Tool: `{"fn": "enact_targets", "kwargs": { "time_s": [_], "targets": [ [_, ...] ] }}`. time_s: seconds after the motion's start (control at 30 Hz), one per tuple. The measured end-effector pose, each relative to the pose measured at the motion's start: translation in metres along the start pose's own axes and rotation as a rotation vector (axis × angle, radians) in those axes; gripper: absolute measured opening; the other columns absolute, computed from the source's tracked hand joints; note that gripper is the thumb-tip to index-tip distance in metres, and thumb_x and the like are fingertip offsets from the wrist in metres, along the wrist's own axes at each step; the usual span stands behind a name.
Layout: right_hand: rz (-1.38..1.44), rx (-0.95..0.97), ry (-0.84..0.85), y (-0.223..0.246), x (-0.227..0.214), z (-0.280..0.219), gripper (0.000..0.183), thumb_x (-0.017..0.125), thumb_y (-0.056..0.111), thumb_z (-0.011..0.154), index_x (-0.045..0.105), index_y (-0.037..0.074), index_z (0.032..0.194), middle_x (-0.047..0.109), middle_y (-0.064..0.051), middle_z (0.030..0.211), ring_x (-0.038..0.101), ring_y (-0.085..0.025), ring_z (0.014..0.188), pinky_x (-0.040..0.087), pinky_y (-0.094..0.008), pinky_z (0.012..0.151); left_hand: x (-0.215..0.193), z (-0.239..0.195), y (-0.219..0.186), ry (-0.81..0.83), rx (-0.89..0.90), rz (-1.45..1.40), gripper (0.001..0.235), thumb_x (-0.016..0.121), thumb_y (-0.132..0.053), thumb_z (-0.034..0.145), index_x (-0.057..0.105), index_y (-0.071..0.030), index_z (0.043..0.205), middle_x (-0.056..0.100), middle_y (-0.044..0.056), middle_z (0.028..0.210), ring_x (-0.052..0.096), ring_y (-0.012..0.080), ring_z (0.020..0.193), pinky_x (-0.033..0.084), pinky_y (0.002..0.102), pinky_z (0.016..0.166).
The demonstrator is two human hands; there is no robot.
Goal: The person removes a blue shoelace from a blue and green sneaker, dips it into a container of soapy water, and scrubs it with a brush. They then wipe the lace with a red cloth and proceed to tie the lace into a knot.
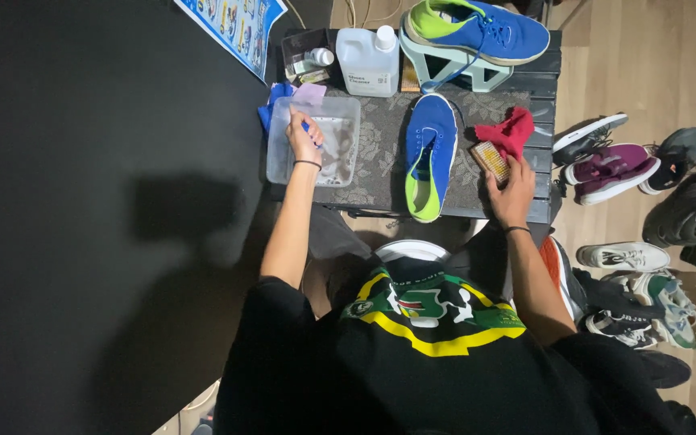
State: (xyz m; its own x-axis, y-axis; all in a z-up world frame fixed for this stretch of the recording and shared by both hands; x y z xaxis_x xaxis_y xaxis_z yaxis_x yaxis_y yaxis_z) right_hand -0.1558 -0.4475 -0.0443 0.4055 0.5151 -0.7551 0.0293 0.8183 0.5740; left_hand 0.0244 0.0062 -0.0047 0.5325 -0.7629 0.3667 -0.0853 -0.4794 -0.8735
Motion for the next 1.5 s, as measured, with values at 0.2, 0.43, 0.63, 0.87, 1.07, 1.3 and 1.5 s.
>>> {"fn": "enact_targets", "kwargs": {
  "time_s": [0.2, 0.43, 0.63, 0.87, 1.07, 1.3, 1.5],
  "targets": [
    [-0.068, 0.008, 0.011, 0.029, -0.016, -0.007, 0.072, 0.074, 0.039, 0.097, 0.047, 0.016, 0.159, 0.045, -0.026, 0.149, 0.043, -0.050, 0.132, 0.036, -0.062, 0.103, 0.000, -0.010, -0.003, 0.077, -0.069, 0.109, 0.016, 0.065, -0.035, 0.093, 0.066, -0.021, 0.101, 0.066, 0.006, 0.080, 0.065, 0.0169, 0.068, 0.052, 0.029, 0.054],
    [0.082, 0.057, -0.061, 0.110, -0.037, -0.027, 0.081, 0.073, 0.027, 0.099, 0.029, 0.019, 0.167, 0.024, -0.026, 0.162, 0.032, -0.051, 0.145, 0.025, -0.065, 0.111, -0.015, -0.007, 0.009, 0.321, -0.147, -0.284, 0.038, 0.066, -0.023, 0.089, 0.066, -0.020, 0.127, 0.073, 0.014, 0.116, 0.071, 0.0296, 0.111, 0.058, 0.041, 0.088],
    [0.415, -0.256, 0.119, 0.184, -0.028, -0.016, 0.049, 0.072, 0.014, 0.098, 0.058, 0.005, 0.144, 0.060, -0.020, 0.139, 0.052, -0.043, 0.136, 0.037, -0.056, 0.114, 0.004, -0.043, 0.014, 0.512, -0.114, -0.537, 0.035, 0.050, -0.017, 0.105, 0.062, -0.007, 0.136, 0.058, 0.031, 0.140, 0.056, 0.0425, 0.134, 0.051, 0.049, 0.107],
    [0.680, -0.332, 0.314, 0.272, -0.009, 0.024, 0.068, 0.061, 0.018, 0.106, 0.028, 0.008, 0.164, 0.030, -0.028, 0.161, 0.026, -0.052, 0.151, 0.026, -0.067, 0.120, 0.053, -0.163, -0.008, 0.576, -0.042, -0.461, 0.053, 0.045, -0.020, 0.106, 0.040, -0.004, 0.156, 0.037, 0.026, 0.160, 0.037, 0.0346, 0.150, 0.027, 0.048, 0.126],
    [0.861, -0.164, 0.245, 0.293, 0.043, 0.063, 0.033, 0.047, 0.019, 0.113, 0.056, 0.004, 0.140, 0.055, -0.023, 0.136, 0.049, -0.042, 0.132, 0.040, -0.055, 0.109, 0.063, -0.221, -0.025, 0.620, 0.028, -0.407, 0.062, 0.043, -0.037, 0.109, 0.024, -0.019, 0.165, 0.031, 0.013, 0.167, 0.026, 0.0244, 0.155, 0.019, 0.044, 0.129],
    [1.300, 0.370, 0.483, 0.313, 0.091, 0.116, 0.024, 0.050, 0.023, 0.111, 0.066, 0.005, 0.106, 0.051, -0.001, 0.083, 0.052, -0.010, 0.066, 0.047, -0.022, 0.048, 0.014, -0.210, -0.065, 0.339, 0.305, 0.075, 0.052, 0.045, -0.043, 0.108, 0.055, -0.009, 0.145, 0.062, 0.017, 0.143, 0.056, 0.0280, 0.135, 0.045, 0.043, 0.104],
    [1.198, 0.435, 0.757, 0.372, 0.082, 0.129, 0.055, 0.055, 0.062, 0.093, 0.053, 0.011, 0.070, 0.033, 0.007, 0.051, 0.022, -0.006, 0.041, 0.016, -0.025, 0.040, -0.022, -0.208, -0.062, 0.302, 0.285, -0.005, 0.042, 0.042, -0.028, 0.106, 0.057, 0.002, 0.130, 0.074, 0.021, 0.114, 0.072, 0.0255, 0.099, 0.054, 0.031, 0.086]
  ]
}}
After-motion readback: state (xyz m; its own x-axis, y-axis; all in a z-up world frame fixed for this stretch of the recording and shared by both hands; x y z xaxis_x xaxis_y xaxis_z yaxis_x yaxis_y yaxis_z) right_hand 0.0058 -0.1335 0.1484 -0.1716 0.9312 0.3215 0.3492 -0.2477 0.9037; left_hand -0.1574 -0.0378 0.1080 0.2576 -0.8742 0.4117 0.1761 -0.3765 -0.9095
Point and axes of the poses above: each hand's wrist, its own z-axis towards the middle knuckle, its own x-axis out of the palm, y = z × x, the point moved 1 cm from there along z, towards the middle knuckle
